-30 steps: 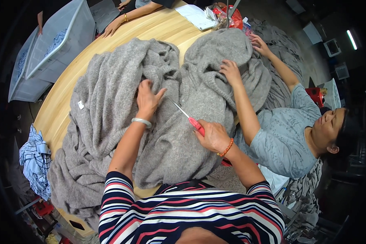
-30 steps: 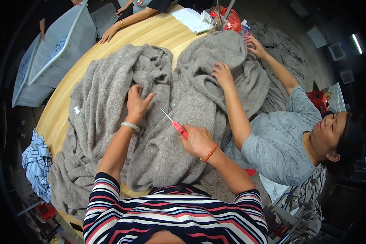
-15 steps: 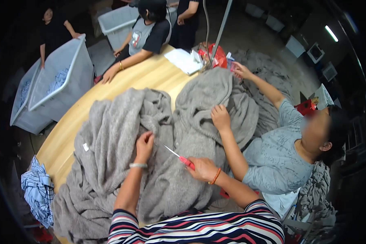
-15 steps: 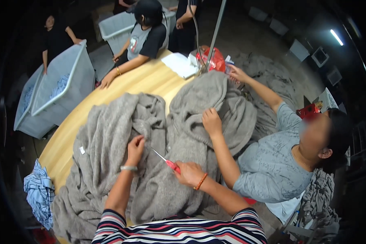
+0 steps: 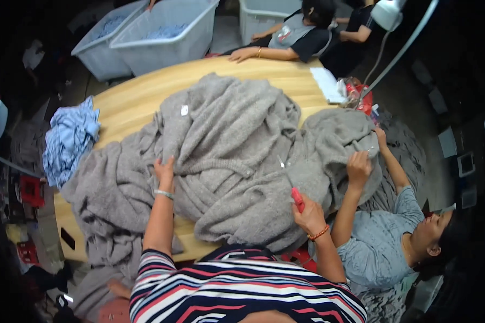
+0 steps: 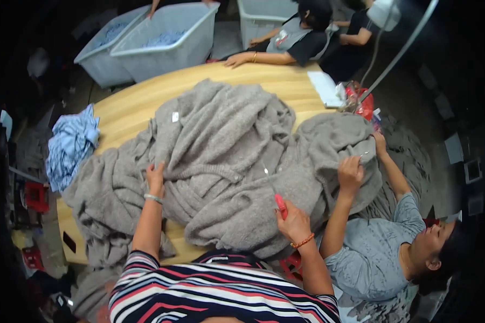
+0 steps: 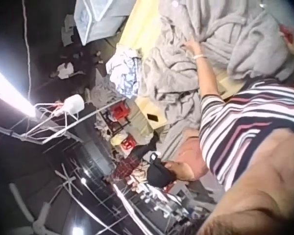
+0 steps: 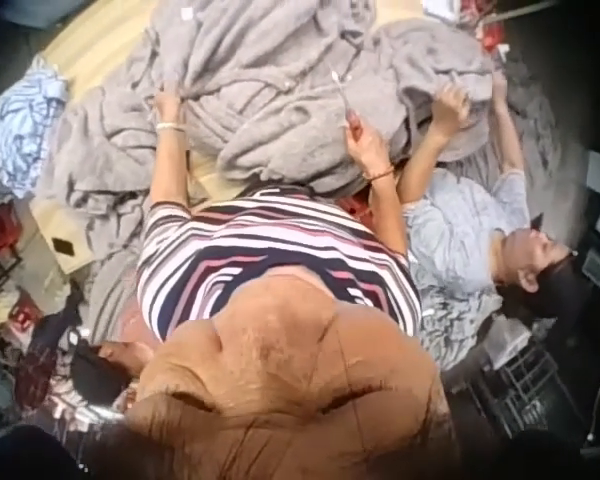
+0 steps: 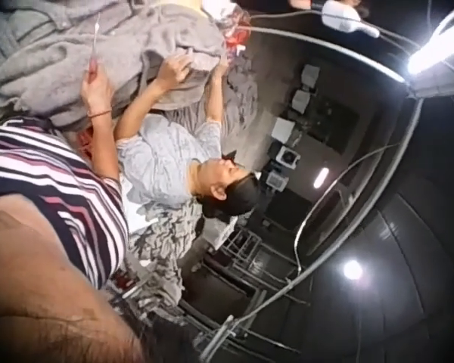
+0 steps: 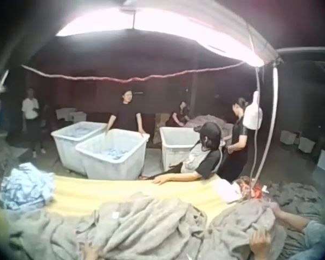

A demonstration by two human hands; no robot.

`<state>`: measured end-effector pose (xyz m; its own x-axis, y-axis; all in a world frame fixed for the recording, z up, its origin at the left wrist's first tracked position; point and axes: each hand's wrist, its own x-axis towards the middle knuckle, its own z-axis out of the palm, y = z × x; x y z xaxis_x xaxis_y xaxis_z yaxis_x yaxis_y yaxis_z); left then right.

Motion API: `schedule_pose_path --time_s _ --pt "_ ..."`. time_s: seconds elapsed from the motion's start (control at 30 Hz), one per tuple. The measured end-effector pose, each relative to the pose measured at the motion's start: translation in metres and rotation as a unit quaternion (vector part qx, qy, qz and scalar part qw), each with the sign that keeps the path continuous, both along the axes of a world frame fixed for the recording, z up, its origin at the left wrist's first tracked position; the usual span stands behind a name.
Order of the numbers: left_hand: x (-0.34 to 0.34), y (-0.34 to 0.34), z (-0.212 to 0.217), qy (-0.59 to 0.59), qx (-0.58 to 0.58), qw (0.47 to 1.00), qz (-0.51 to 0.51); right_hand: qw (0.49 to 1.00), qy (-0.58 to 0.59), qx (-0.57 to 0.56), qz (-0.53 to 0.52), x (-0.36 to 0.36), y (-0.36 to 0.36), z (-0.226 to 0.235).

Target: Trimming excess threads from large pieces of grey fabric using scissors in a factory setting.

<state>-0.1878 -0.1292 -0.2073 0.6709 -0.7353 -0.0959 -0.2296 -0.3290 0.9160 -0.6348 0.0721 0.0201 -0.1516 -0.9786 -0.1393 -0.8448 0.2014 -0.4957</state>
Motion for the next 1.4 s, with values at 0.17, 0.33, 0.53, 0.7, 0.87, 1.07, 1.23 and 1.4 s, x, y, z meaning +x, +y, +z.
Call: schedule_pose_path --time_s 0.17,0.33,0.53,0.7,0.87,1.07,1.23,1.4 --pt "0.007 -0.008 0.003 0.151 -0.055 0.985 -0.069 0.999 0.0 -0.033 -0.002 0.014 0.014 0.019" --pt "-0.077 -0.026 0.143 0.124 -0.304 0.927 -0.18 0.999 -0.022 -0.034 -0.02 0.001 0.031 0.013" --pt "-0.198 0.084 0.228 -0.077 -0.191 0.654 -0.728 0.991 -0.067 -0.086 -0.082 -0.017 0.03 0.031" --pt "-0.195 0.124 0.139 -0.089 -0.042 0.599 -0.795 0.992 -0.06 -0.043 -0.103 -0.029 0.038 0.014" --pt "-0.215 0.104 0.079 -0.486 -0.09 0.648 -0.58 0.996 -0.047 -0.029 -0.07 -0.019 0.042 0.0" --pt "-0.227 0.109 0.109 0.253 -0.116 0.832 -0.479 0.993 -0.095 -0.064 -0.011 -0.002 0.029 0.018" --pt "-0.272 0.118 0.117 0.35 -0.075 0.783 -0.509 0.986 -0.133 -0.058 0.079 0.01 0.014 0.015" --pt "-0.274 0.113 0.119 0.351 -0.025 0.78 -0.518 0.981 -0.149 -0.101 0.07 0.014 -0.005 0.008"
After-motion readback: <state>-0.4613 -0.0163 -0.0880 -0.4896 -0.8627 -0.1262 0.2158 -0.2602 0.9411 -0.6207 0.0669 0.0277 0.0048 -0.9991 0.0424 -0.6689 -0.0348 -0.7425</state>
